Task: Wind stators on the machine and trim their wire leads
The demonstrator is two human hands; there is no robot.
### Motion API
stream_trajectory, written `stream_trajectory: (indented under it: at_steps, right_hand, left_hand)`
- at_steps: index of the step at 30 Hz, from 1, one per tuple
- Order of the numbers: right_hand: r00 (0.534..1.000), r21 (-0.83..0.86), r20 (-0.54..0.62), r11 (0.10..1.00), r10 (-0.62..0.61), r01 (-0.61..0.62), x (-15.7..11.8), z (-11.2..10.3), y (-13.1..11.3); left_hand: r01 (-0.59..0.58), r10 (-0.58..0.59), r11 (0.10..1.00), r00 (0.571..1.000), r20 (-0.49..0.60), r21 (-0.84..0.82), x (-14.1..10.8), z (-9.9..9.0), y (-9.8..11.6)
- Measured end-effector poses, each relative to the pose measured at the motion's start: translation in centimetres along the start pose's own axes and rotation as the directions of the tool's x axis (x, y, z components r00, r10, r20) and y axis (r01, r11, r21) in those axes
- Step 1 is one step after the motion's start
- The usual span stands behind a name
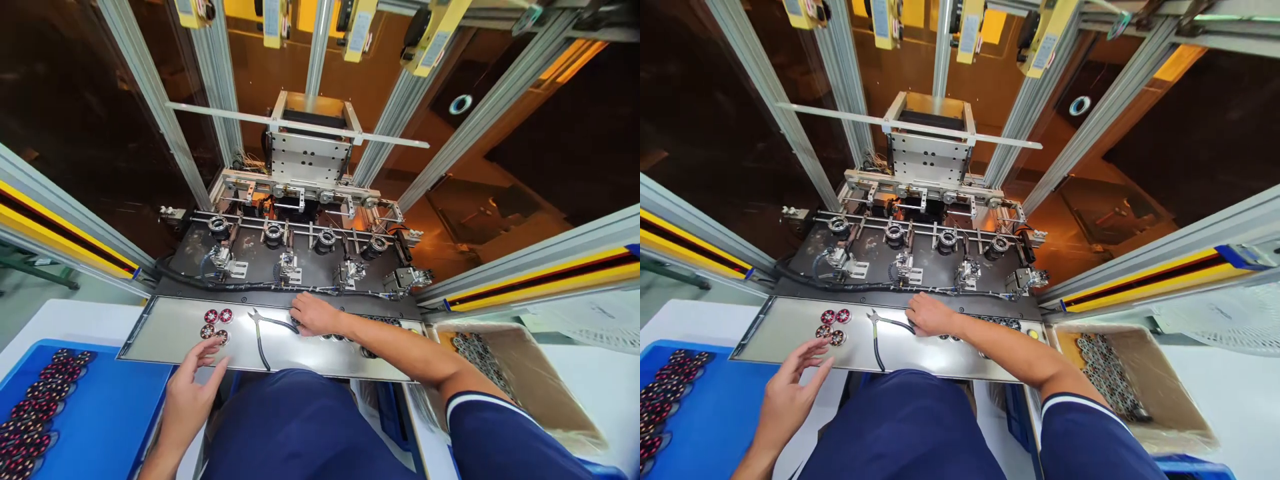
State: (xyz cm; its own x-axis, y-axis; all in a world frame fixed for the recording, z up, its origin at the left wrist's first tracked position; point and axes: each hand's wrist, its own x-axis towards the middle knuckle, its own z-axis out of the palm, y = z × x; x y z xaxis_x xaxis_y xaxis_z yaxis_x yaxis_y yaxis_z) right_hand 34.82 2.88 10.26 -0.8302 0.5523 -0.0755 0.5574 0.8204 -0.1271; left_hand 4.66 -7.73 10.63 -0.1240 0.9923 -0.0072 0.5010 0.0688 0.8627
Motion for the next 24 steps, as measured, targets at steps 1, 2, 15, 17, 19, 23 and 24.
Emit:
stream_trajectory:
  at_steps: [1, 2, 15, 17, 19, 23, 24]
  right_hand:
    - [0.999, -0.004, -0.039, 1.000, -0.019, 0.019, 0.7, -1.3, -0.6]
    - [0.996, -0.007, -0.080, 0.999, -0.043, 0.042, 1.5, -2.8, -1.4]
    - [0.586, 0.143, -0.794, 0.887, -0.162, 0.439, 5.6, -12.5, -8.5]
    - [0.587, 0.162, -0.797, 0.885, -0.143, 0.437, 5.3, -12.6, -8.6]
    - [0.578, 0.153, -0.803, 0.887, -0.145, 0.435, 5.1, -12.7, -8.7]
    - [0.542, 0.136, -0.829, 0.891, -0.137, 0.433, 5.2, -12.7, -8.7]
    - [0.535, 0.136, -0.834, 0.893, -0.131, 0.430, 5.2, -12.6, -8.7]
  left_hand:
    - [0.012, -0.009, 0.999, 0.998, 0.055, -0.043, 0.4, 0.1, 0.9]
    - [0.038, -0.025, 0.993, 0.992, 0.121, -0.111, 0.8, 0.2, 2.1]
    - [0.320, -0.116, 0.419, 0.947, 0.299, -0.850, 0.5, -1.3, 10.4]
    - [0.312, -0.140, 0.397, 0.950, 0.279, -0.863, 0.5, -1.2, 10.4]
    - [0.304, -0.159, 0.387, 0.952, 0.262, -0.870, 0.6, -1.0, 10.4]
    - [0.276, -0.133, 0.386, 0.961, 0.243, -0.880, 0.5, -0.5, 10.5]
    - [0.260, -0.115, 0.400, 0.966, 0.234, -0.879, 0.4, -0.5, 10.6]
